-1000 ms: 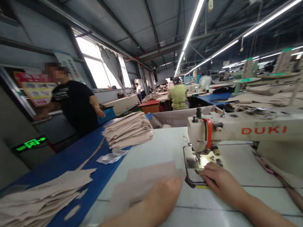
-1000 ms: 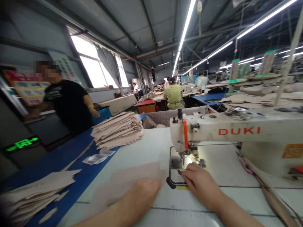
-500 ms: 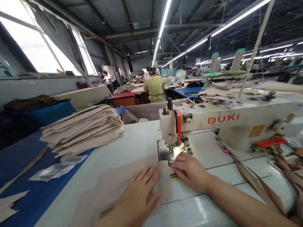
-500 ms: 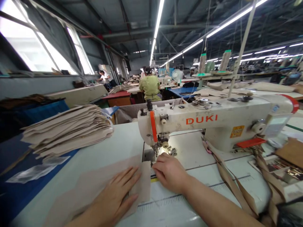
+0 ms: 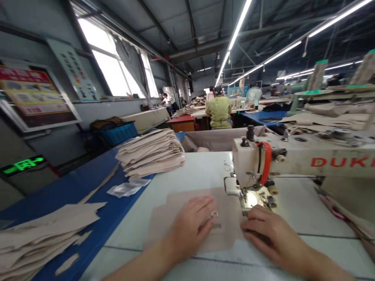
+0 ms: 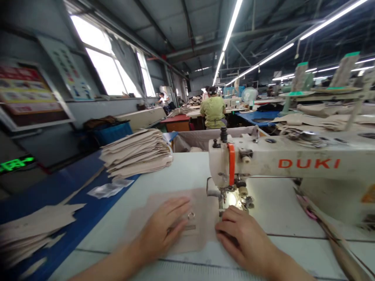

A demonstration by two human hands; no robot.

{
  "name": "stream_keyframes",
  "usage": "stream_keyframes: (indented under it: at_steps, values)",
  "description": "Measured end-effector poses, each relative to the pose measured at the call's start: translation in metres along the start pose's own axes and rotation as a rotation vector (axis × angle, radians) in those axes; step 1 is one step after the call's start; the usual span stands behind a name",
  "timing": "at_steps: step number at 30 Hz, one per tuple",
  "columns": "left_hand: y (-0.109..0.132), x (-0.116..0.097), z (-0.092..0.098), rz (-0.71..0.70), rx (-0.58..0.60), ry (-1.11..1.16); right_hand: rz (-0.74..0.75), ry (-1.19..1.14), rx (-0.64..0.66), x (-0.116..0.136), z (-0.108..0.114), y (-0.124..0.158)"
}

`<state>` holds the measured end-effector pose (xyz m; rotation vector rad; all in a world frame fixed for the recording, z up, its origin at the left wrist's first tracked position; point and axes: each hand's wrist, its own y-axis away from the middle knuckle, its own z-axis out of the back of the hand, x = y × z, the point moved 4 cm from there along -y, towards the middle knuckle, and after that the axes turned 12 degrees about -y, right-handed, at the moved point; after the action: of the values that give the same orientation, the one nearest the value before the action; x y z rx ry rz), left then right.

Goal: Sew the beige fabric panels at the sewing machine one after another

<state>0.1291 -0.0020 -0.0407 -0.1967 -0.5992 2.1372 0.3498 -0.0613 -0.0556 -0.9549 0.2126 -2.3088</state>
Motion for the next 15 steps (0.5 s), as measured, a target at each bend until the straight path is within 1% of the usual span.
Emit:
stream_keyframes:
  at_steps: [1, 2, 3, 4, 6, 8, 9, 10, 12, 15]
  values:
    - [0.008, 0.016, 0.008, 0.062, -0.057, -0.017, -0.002, -0.003, 0.008, -0.002, -0.001, 0.001]
    - [0.018, 0.036, 0.017, 0.151, -0.089, -0.05, 0.002, -0.006, 0.019, -0.003, -0.001, 0.002]
    - [0.029, 0.06, 0.025, 0.264, -0.093, -0.099, 0.008, -0.005, 0.023, -0.004, -0.002, 0.002]
    - [0.041, 0.086, 0.034, 0.387, -0.079, -0.156, 0.013, -0.001, 0.023, -0.005, -0.003, 0.003]
    - [0.064, 0.14, 0.051, 0.635, 0.011, -0.271, 0.025, 0.01, 0.014, -0.006, -0.003, 0.003]
    - [0.081, 0.181, 0.065, 0.754, 0.051, -0.324, 0.036, 0.022, -0.002, -0.007, -0.004, 0.002]
    - [0.086, 0.197, 0.07, 0.79, 0.07, -0.334, 0.041, 0.028, -0.009, -0.007, -0.004, 0.002]
    - [0.091, 0.209, 0.072, 0.808, 0.09, -0.332, 0.045, 0.036, -0.014, -0.008, -0.004, 0.002]
    - [0.097, 0.222, 0.072, 0.824, 0.137, -0.309, 0.046, 0.058, -0.028, -0.009, -0.004, 0.002]
    - [0.101, 0.227, 0.065, 0.823, 0.162, -0.274, 0.077, 0.098, -0.049, -0.009, -0.003, 0.001]
